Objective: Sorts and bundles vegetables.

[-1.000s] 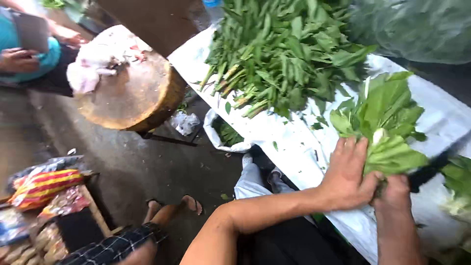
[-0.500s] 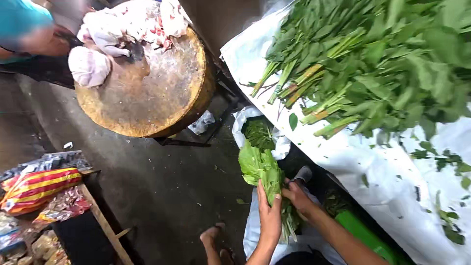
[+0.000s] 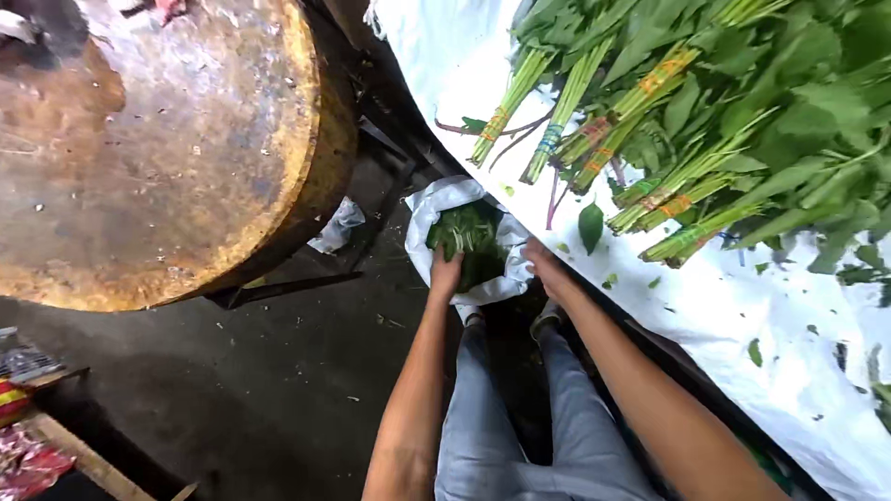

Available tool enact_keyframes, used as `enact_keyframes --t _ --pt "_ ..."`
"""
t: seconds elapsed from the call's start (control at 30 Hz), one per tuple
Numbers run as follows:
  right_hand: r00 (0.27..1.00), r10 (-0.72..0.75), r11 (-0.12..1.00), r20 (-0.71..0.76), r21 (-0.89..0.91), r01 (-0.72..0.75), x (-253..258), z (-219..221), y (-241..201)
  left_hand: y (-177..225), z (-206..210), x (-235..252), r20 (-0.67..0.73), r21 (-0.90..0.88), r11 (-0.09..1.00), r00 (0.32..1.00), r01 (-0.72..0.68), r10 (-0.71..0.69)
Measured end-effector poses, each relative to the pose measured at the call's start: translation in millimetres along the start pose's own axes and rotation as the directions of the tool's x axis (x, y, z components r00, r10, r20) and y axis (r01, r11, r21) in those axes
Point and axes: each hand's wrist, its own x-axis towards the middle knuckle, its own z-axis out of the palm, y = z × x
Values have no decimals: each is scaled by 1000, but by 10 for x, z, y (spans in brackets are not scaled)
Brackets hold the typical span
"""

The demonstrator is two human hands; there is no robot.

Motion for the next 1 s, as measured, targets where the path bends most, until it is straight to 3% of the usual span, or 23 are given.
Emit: enact_keyframes --t 0.1,0.23,0.3,0.37,0.43,0.5,0.57,0.63,0.67,0.73,0.87,0.93,1.0 --pt "985 18 999 174 36 -25 -862 -132 -46 10 -136 -349 -44 36 998 998 -42 43" --pt "894 -84 987 440 163 13 -2159 -693 -135 193 51 -944 -91 -264 960 993 -95 73" --pt "851 -169 979 497 187 85 -2692 -1138 -209 430 62 -1366 -149 -357 916 980 -180 135" --pt "875 -240 971 421 123 207 -3126 -1734 -218 707 65 -1826 -243 -290 900 934 -326 260" --pt "953 -259 965 156 12 260 -3417 -2358 -98 988 148 -2293 -288 -124 864 851 -488 440" --pt "946 -257 962 -197 -147 230 -3477 -2981 177 1257 371 -2693 -167 60 747 731 -662 661" --pt "859 -214 946 -466 -320 62 -3338 -3569 542 1511 721 -2985 57 240 559 587 -794 808" --pt "741 -116 925 -661 -344 -162 -3078 -3992 883 1682 1202 -3098 252 380 361 471 -852 846" --pt "711 -40 920 -702 -303 -247 -2953 -4094 969 1703 1463 -3100 323 437 291 450 -851 832" --pt "741 9 927 -671 -272 -258 -2809 -4033 934 1672 1954 -3141 434 527 219 482 -821 761" --pt "908 -271 946 -319 -260 192 -2942 -3500 689 1467 2572 -3420 553 446 157 409 -881 726" --pt "893 -346 929 -288 -239 283 -3048 -3594 594 1359 2804 -3545 563 416 132 369 -900 740" --pt "856 -350 926 -380 -277 256 -2971 -3911 533 1336 2982 -3588 549 418 130 365 -899 752"
